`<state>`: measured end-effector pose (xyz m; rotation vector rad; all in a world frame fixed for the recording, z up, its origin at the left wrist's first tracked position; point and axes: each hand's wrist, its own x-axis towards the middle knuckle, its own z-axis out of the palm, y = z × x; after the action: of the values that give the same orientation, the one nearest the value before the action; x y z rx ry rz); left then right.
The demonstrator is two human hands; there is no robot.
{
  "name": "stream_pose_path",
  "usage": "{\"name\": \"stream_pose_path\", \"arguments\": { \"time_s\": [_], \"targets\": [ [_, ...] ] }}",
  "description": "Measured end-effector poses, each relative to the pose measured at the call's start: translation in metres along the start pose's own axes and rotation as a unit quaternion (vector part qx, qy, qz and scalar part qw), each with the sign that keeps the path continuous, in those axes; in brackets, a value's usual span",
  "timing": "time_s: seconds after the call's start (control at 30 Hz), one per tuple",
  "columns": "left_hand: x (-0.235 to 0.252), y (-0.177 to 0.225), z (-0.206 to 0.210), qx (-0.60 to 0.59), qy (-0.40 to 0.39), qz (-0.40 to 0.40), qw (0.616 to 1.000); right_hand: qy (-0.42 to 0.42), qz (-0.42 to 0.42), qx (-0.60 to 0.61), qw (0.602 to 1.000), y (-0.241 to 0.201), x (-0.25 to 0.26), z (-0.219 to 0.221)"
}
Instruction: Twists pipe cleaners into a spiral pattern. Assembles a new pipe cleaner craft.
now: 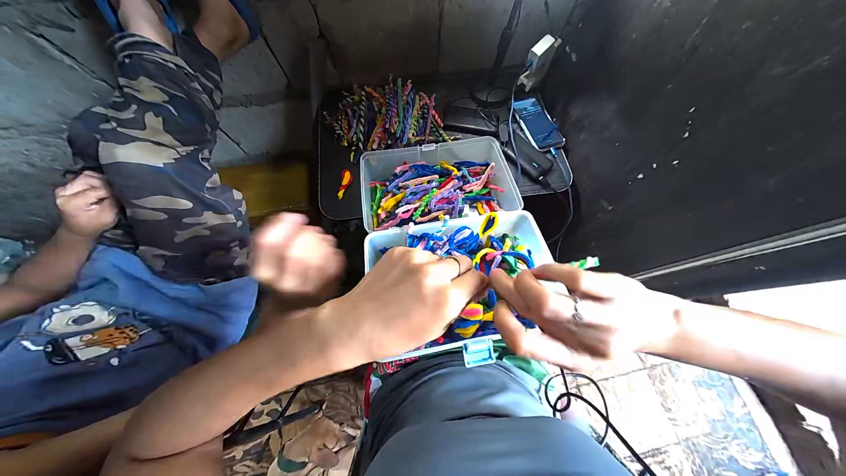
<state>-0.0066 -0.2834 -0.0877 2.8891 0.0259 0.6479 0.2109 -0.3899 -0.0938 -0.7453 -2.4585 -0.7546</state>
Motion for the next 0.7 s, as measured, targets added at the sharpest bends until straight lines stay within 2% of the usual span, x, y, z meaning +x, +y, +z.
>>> {"name": "stream_pose_path", "arguments": {
  "time_s": [0.07,0.1,0.13,0.17,0.23,0.27,0.3,0.33,0.4,0.5,0.53,0.6,0.7],
  "targets": [
    [-0.001,0.007,0.006,0.161,0.022,0.038,0.986,0.001,0.107,0.09,0.99,0.001,0.002,0.007],
    [-0.003,0.009,0.01,0.207,0.024,0.047,0.977,-0.001,0.179,0.167,0.969,0.002,0.002,0.01],
    [-0.005,0.011,0.013,0.228,0.023,0.051,0.972,-0.013,0.255,0.258,0.932,0.004,0.003,0.01],
    [-0.007,0.011,0.014,0.218,0.019,0.045,0.975,-0.039,0.331,0.355,0.873,0.008,0.004,0.006],
    [-0.008,0.012,0.009,0.153,0.018,0.016,0.988,-0.071,0.457,0.556,0.691,0.019,0.007,0.0],
    [-0.007,0.01,0.007,0.108,0.028,-0.001,0.994,-0.071,0.494,0.618,0.607,0.023,0.008,0.0],
    [-0.006,0.006,0.006,0.049,0.04,-0.024,0.998,-0.065,0.513,0.65,0.556,0.025,0.008,-0.001],
    [-0.004,0.003,0.004,-0.03,0.04,-0.052,0.997,-0.055,0.516,0.664,0.539,0.026,0.007,-0.002],
    [-0.003,-0.001,-0.003,-0.237,0.023,-0.104,0.966,-0.026,0.469,0.69,0.551,0.029,0.002,-0.006],
    [0.002,-0.001,-0.017,-0.458,0.012,-0.153,0.876,0.07,0.38,0.701,0.599,0.028,-0.004,-0.017],
    [0.002,-0.002,-0.019,-0.5,0.011,-0.158,0.851,0.093,0.368,0.676,0.632,0.025,-0.003,-0.024],
    [0.003,-0.003,-0.019,-0.565,0.01,-0.165,0.808,0.119,0.339,0.586,0.726,0.018,-0.001,-0.036],
    [0.005,0.008,-0.017,-0.648,0.007,-0.213,0.731,0.119,0.268,0.418,0.86,0.003,0.0,-0.043]
  ]
}}
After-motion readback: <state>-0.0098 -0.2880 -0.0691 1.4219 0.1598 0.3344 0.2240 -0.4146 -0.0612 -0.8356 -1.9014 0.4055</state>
